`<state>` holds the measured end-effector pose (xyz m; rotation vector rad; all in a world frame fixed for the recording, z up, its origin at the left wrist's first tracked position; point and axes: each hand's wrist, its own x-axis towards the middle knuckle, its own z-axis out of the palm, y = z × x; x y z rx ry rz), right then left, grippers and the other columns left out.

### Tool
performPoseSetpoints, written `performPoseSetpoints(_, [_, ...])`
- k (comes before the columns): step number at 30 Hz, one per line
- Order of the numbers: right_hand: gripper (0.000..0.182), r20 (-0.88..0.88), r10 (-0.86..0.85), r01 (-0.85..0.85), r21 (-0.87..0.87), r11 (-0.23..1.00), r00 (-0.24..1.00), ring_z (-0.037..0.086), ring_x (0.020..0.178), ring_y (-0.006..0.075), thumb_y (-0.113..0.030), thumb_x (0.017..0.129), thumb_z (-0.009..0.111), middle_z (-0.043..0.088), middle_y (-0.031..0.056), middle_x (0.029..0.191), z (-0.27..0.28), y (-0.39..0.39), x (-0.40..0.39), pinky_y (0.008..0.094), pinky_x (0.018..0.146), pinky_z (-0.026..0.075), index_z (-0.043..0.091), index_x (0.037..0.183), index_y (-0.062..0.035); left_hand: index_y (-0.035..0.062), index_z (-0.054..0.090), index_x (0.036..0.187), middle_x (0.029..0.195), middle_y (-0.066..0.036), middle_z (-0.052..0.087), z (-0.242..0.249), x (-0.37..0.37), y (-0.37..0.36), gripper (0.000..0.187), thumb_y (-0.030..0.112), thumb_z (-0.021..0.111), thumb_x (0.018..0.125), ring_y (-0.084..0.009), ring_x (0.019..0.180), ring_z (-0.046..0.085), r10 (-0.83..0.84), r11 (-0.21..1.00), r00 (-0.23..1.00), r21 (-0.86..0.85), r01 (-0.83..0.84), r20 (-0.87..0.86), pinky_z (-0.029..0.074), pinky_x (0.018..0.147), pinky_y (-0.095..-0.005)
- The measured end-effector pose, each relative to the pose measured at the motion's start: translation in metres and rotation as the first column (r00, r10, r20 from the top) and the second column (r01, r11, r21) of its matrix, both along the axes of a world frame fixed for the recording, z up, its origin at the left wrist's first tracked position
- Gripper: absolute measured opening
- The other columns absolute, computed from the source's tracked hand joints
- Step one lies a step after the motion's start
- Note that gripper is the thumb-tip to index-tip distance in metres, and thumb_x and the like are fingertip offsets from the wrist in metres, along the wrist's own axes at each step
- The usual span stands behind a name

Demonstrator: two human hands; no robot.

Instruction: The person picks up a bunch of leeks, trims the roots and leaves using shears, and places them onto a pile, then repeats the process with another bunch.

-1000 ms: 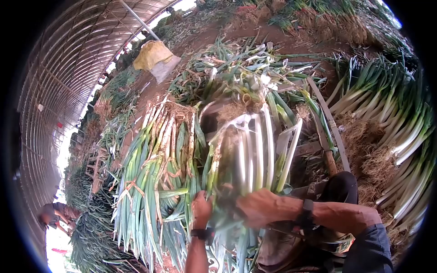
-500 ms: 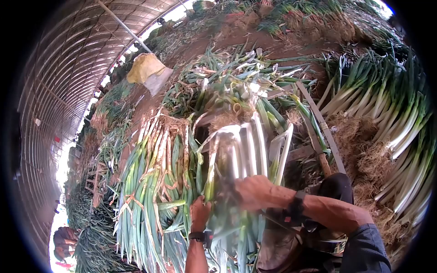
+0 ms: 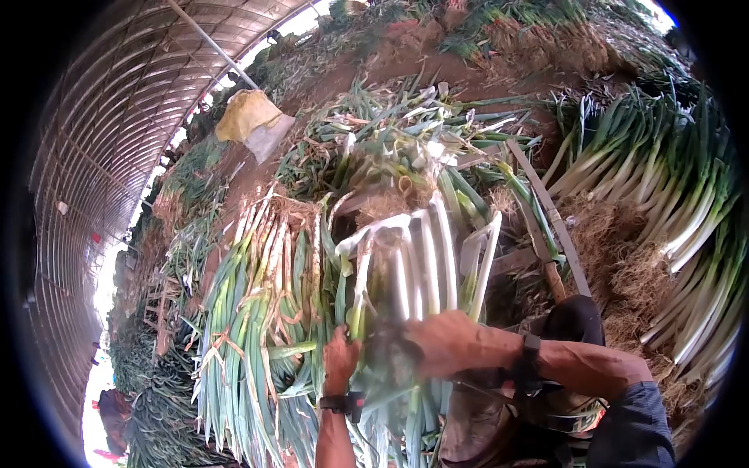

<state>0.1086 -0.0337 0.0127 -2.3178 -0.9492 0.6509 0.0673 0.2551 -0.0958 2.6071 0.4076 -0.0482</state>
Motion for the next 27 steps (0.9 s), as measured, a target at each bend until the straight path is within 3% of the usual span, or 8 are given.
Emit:
performPoseSetpoints(2, [0.056, -0.007, -0.047, 0.047, -0.004, 0.999, 0.999, 0.063, 0.063, 0.0393, -0.039, 0.073, 0.073, 0.062, 0.0203, 0.073, -0.001, -0.001, 0.007, 0.0493, 0.059, 0.05, 0.05, 0.101, 0.0047, 0.0056, 0.06, 0.124, 0.107, -0.026, 0.068, 0.004, 0.001, -0.004, 0.047, 0.03, 0.06, 0.085, -0.0449, 0.101, 0.065, 0.004, 1.0, 0.998, 0.021, -0.003, -0.067, 0.05, 0.087, -0.0507])
performPoseSetpoints(10, [0.058, -0.004, -0.182, 0.182, 0.044, 0.982, 0.983, 0.063, 0.062, 0.0363, -0.041, 0.074, 0.071, 0.061, 0.0181, 0.07, -0.014, -0.003, 0.04, 0.0478, 0.06, 0.05, 0.054, 0.102, 0.0064, 0.0059, 0.065, 0.12, 0.096, -0.023, 0.07, -0.003, 0.005, -0.006, 0.043, 0.03, 0.063, 0.084, -0.0419, 0.092, 0.068, -0.017, 0.995, 0.997, 0.098, 0.024, -0.073, 0.053, 0.082, -0.0485])
performPoseSetpoints(15, [0.07, 0.005, -0.176, 0.175, 0.079, 0.981, 0.984, 0.064, 0.059, 0.0258, -0.029, 0.072, 0.066, 0.062, 0.0132, 0.067, -0.023, -0.002, 0.064, 0.0421, 0.055, 0.051, 0.048, 0.127, 0.0094, 0.0062, 0.066, 0.123, 0.09, -0.021, 0.071, -0.01, 0.008, 0.002, 0.046, 0.031, 0.065, 0.083, -0.0374, 0.085, 0.07, -0.042, 0.998, 0.992, 0.049, 0.048, -0.115, 0.053, 0.078, -0.0447])
performPoseSetpoints(18, [0.048, 0.102, -0.168, 0.174, -0.052, 0.983, 0.98, 0.05, 0.049, 0.0144, -0.025, 0.088, 0.057, 0.058, 0.0113, 0.078, -0.024, 0.003, 0.073, 0.0293, 0.036, 0.038, 0.058, 0.132, -0.0061, 0.0051, 0.067, 0.121, 0.085, -0.018, 0.071, -0.028, 0.007, 0.014, 0.044, 0.03, 0.065, 0.085, -0.0291, 0.079, 0.07, -0.058, 0.998, 0.997, 0.025, 0.059, -0.049, 0.053, 0.074, -0.0399])
performPoseSetpoints(19, [0.06, 0.023, -0.238, 0.237, 0.034, 0.971, 0.971, 0.062, 0.054, 0.0257, -0.026, 0.073, 0.065, 0.061, 0.0105, 0.061, -0.023, 0.001, 0.078, 0.0401, 0.052, 0.05, 0.051, 0.12, 0.0087, 0.0047, 0.067, 0.119, 0.083, -0.016, 0.07, -0.036, 0.007, 0.018, 0.042, 0.03, 0.065, 0.085, -0.0253, 0.077, 0.069, -0.065, 0.998, 0.998, 0.011, 0.065, -0.008, 0.052, 0.072, -0.0379])
performPoseSetpoints(23, [0.055, -0.069, -0.272, 0.277, 0.078, 0.958, 0.96, 0.063, 0.055, 0.0255, -0.029, 0.074, 0.068, 0.064, 0.0125, 0.065, -0.009, -0.008, 0.078, 0.0395, 0.053, 0.05, 0.054, 0.114, 0.0059, 0.0031, 0.071, 0.109, 0.078, -0.008, 0.066, -0.03, 0.018, 0.027, 0.031, 0.025, 0.063, 0.089, -0.0146, 0.072, 0.06, -0.093, 0.979, 0.994, -0.179, 0.101, 0.052, 0.048, 0.067, -0.0318])
performPoseSetpoints(26, [0.051, -0.175, -0.226, 0.248, 0.114, 0.962, 0.958, 0.065, 0.058, 0.0268, -0.032, 0.078, 0.071, 0.066, 0.0132, 0.068, 0.011, -0.031, 0.056, 0.0403, 0.056, 0.052, 0.056, 0.111, 0.0031, 0.0014, 0.07, 0.098, 0.077, -0.006, 0.063, 0.02, 0.038, 0.018, 0.023, 0.021, 0.063, 0.089, -0.0129, 0.07, 0.055, -0.24, 0.962, 0.969, -0.12, 0.245, 0.059, 0.045, 0.065, -0.0293])
performPoseSetpoints(27, [0.05, -0.231, -0.186, 0.218, 0.124, 0.968, 0.955, 0.066, 0.059, 0.0279, -0.033, 0.079, 0.072, 0.067, 0.0137, 0.07, 0.02, -0.041, 0.046, 0.0407, 0.058, 0.052, 0.057, 0.111, 0.0021, 0.0004, 0.067, 0.09, 0.075, -0.006, 0.063, 0.047, 0.042, 0.002, 0.02, 0.02, 0.064, 0.088, -0.0134, 0.068, 0.054, -0.178, 0.949, 0.984, -0.263, 0.175, 0.013, 0.043, 0.063, -0.0287])
